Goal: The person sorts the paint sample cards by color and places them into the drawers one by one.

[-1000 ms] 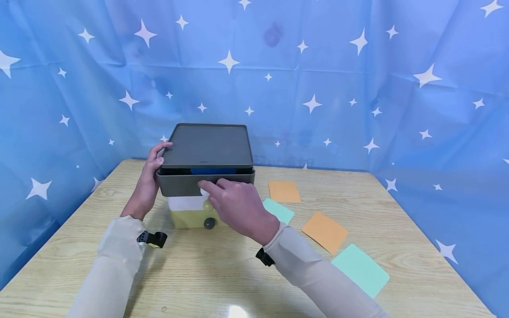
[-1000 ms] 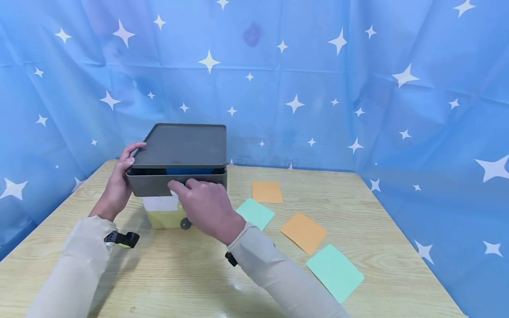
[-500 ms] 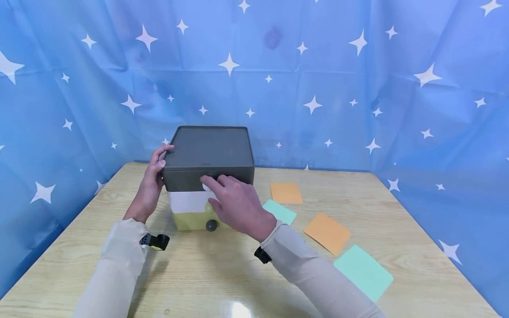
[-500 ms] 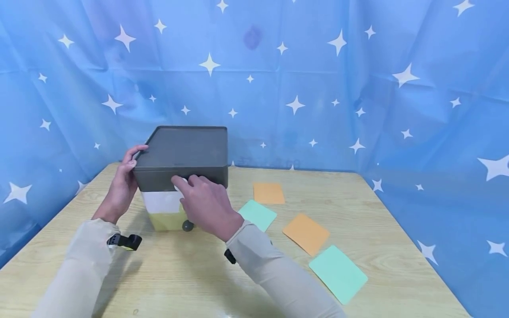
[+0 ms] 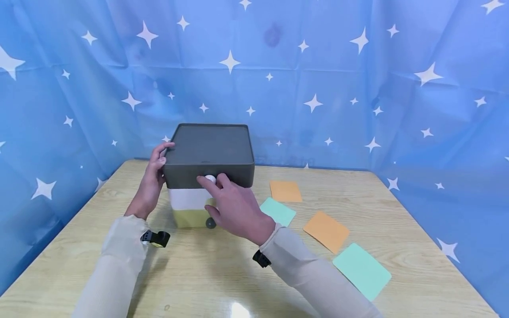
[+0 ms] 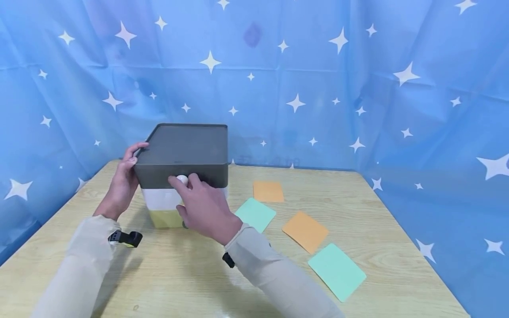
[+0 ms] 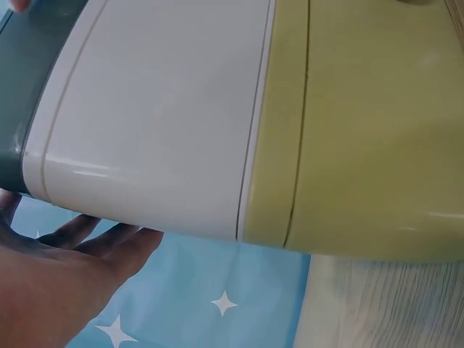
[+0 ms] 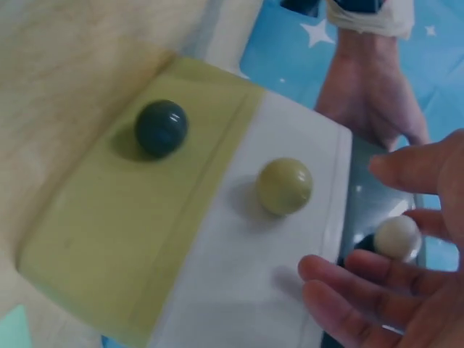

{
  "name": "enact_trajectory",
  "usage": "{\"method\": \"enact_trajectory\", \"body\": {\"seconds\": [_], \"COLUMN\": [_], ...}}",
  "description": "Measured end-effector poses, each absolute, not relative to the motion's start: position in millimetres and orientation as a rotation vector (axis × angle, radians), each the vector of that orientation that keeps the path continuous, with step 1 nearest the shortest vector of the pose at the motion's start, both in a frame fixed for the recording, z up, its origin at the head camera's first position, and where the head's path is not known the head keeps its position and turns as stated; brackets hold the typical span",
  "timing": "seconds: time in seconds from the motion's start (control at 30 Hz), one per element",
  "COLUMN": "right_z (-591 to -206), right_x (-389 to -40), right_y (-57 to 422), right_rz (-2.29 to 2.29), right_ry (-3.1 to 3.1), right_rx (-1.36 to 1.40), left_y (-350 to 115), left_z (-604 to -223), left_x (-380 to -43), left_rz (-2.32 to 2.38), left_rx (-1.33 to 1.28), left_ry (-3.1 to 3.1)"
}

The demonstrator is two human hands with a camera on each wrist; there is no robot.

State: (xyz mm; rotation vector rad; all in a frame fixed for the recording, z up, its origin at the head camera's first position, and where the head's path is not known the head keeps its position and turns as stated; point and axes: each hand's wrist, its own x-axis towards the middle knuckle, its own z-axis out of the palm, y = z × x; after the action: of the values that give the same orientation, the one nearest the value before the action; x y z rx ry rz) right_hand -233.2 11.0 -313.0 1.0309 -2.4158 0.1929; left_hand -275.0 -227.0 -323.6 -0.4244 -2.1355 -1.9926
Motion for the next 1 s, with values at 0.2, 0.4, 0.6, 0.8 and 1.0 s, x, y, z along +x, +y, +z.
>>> {"method": "enact_trajectory", "body": {"seconds": [0.2, 0.4, 0.6, 0.8, 1.0], "right_z": [-329, -345, -354, -358, -358], "right_x": [-233, -237, -243, -243, -235], "right_y": [14, 13, 10, 8, 7], "right_rz": [0.138, 0.057, 0.088, 0.106, 0.028], "right_ry": [-2.354, -2.391, -2.358, -2.32, -2.228], "right_rx": [1.065, 1.049, 1.056, 1.062, 1.056], "left_y": [-226, -225, -225, -227, -229], "left_z": [-321, -323, -325, -326, -326], "left_x": [-278, -277, -278, -277, -276], "left_rz": [-1.962, -1.969, -1.967, -1.951, -1.975], "left_rx": [-0.414, -0.408, -0.422, -0.437, -0.439], "left_ry": [-2.16, -2.16, -2.161, -2.165, -2.151]}}
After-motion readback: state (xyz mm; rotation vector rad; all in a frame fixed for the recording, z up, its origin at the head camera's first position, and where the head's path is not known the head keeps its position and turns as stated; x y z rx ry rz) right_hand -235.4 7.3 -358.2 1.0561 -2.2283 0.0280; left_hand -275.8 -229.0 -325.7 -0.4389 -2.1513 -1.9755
